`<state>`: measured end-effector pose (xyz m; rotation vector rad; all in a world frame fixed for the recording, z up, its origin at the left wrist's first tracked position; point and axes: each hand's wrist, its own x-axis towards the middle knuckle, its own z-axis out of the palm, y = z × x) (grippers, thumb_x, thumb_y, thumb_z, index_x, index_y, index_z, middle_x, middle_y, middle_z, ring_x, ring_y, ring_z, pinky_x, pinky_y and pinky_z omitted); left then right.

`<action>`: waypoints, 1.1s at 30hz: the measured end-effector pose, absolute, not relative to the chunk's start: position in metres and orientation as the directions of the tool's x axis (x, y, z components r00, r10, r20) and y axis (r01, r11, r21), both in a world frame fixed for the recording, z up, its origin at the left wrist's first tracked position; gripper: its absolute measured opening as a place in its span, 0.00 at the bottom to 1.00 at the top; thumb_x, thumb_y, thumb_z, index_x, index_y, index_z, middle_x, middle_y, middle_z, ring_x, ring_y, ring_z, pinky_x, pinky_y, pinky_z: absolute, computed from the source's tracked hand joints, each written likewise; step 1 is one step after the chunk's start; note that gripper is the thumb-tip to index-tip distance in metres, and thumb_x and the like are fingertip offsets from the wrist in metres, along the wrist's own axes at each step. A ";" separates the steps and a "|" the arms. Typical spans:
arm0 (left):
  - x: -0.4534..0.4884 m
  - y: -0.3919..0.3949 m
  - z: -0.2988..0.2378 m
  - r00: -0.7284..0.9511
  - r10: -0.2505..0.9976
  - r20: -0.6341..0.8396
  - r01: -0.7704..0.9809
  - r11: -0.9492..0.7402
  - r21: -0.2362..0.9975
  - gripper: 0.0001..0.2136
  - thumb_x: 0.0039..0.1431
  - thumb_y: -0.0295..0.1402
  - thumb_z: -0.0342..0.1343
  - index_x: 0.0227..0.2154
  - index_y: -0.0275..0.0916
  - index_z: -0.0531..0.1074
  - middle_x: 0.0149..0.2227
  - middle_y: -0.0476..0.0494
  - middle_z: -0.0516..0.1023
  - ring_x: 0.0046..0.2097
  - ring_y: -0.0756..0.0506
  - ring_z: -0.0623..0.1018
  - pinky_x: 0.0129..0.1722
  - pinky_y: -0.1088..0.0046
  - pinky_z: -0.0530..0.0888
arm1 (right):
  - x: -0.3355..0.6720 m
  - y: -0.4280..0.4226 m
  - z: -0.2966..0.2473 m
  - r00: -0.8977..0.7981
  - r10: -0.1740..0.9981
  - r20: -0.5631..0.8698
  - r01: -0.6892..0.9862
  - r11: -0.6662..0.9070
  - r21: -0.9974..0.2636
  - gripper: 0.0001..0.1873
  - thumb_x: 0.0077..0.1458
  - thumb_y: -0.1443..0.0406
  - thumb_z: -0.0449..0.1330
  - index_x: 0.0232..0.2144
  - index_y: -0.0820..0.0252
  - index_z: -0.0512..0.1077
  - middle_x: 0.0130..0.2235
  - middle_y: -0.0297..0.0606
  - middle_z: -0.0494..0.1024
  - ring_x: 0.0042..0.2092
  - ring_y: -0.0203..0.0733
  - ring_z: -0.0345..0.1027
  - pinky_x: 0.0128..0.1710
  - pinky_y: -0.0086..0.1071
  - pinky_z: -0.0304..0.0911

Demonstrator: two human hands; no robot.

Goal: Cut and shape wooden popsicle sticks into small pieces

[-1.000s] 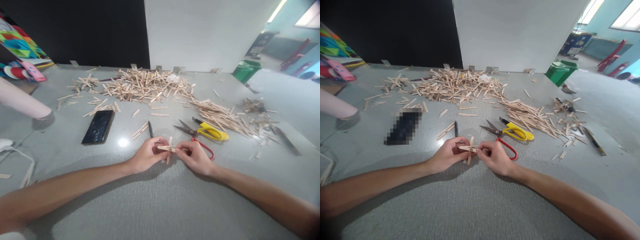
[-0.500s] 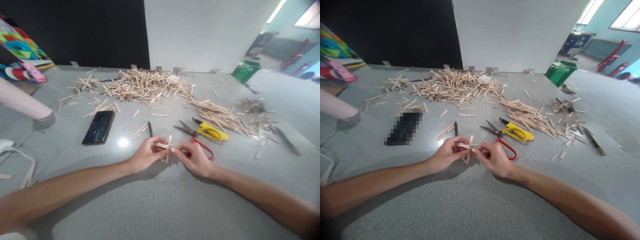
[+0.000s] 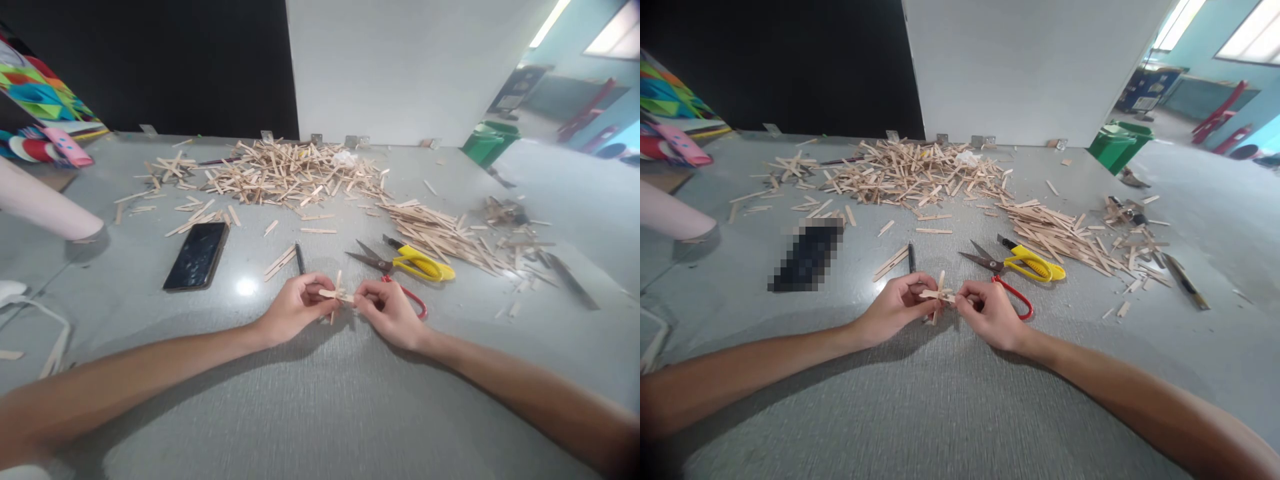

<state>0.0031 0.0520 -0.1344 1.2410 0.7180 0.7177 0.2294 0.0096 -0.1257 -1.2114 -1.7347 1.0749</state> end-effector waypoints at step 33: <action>0.001 0.047 -0.134 0.596 0.800 0.065 -0.061 -0.035 0.998 0.13 0.69 0.44 0.66 0.43 0.38 0.78 0.43 0.41 0.84 0.45 0.44 0.82 0.46 0.68 0.77 | 0.226 0.009 -0.129 -0.313 0.928 0.201 0.217 0.276 -0.936 0.09 0.69 0.58 0.65 0.46 0.57 0.77 0.39 0.40 0.85 0.40 0.45 0.80 0.41 0.38 0.75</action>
